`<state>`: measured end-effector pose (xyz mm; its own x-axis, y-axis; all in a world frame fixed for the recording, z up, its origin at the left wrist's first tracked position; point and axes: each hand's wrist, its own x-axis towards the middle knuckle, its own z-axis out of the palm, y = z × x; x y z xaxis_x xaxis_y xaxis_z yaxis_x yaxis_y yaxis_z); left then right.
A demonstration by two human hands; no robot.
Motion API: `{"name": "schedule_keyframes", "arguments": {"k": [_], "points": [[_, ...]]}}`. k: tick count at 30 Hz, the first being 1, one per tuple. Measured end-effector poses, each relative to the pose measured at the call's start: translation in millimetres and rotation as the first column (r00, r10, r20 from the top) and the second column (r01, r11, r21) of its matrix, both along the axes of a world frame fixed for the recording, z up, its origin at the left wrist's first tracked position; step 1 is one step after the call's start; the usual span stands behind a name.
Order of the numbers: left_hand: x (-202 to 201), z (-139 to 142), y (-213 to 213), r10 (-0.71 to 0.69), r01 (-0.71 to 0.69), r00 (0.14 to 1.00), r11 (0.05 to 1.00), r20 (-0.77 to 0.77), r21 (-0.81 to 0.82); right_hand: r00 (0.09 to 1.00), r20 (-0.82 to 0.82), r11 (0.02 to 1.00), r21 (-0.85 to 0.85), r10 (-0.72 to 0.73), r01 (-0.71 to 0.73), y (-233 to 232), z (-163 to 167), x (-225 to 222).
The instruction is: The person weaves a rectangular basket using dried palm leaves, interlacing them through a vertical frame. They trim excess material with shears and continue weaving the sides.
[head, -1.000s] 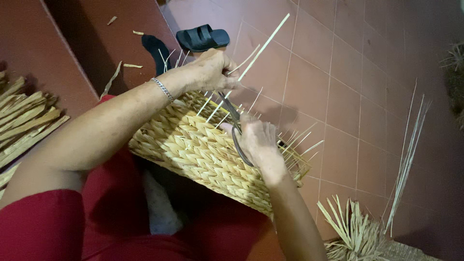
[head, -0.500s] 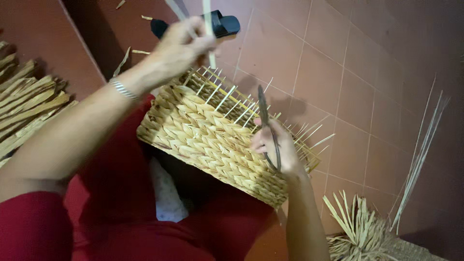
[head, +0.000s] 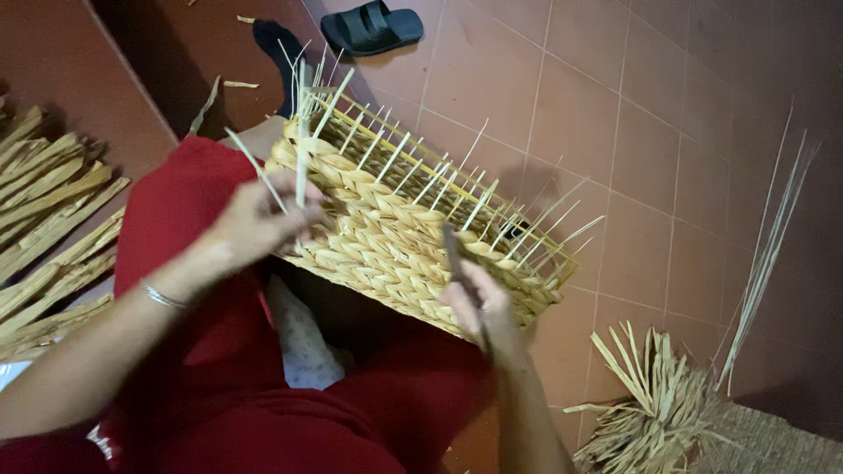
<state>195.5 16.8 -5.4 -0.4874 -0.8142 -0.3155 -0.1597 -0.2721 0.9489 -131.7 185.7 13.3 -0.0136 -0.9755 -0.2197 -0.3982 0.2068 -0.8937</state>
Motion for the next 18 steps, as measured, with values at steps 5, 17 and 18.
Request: {"name": "schedule_keyframes", "arguments": {"k": [5, 17, 18], "points": [[-53.9, -17.2, 25.8, 0.016, -0.016, 1.000, 0.996, 0.003, 0.093, 0.948, 0.305, 0.972, 0.233, -0.091, 0.018, 2.7, -12.1, 15.0], [-109.3, -15.6, 31.8, 0.155, -0.147, 0.988, 0.858, -0.025, -0.492, 0.927, 0.370, 0.977, 0.169, 0.059, -0.129, -18.2, -24.2, 1.3], [-110.5, -17.3, 32.6, 0.133, -0.136, 0.990, 0.900, -0.038, -0.413, 0.918, 0.392, 0.976, 0.168, 0.061, -0.137, -20.8, -24.7, 0.0]]}}
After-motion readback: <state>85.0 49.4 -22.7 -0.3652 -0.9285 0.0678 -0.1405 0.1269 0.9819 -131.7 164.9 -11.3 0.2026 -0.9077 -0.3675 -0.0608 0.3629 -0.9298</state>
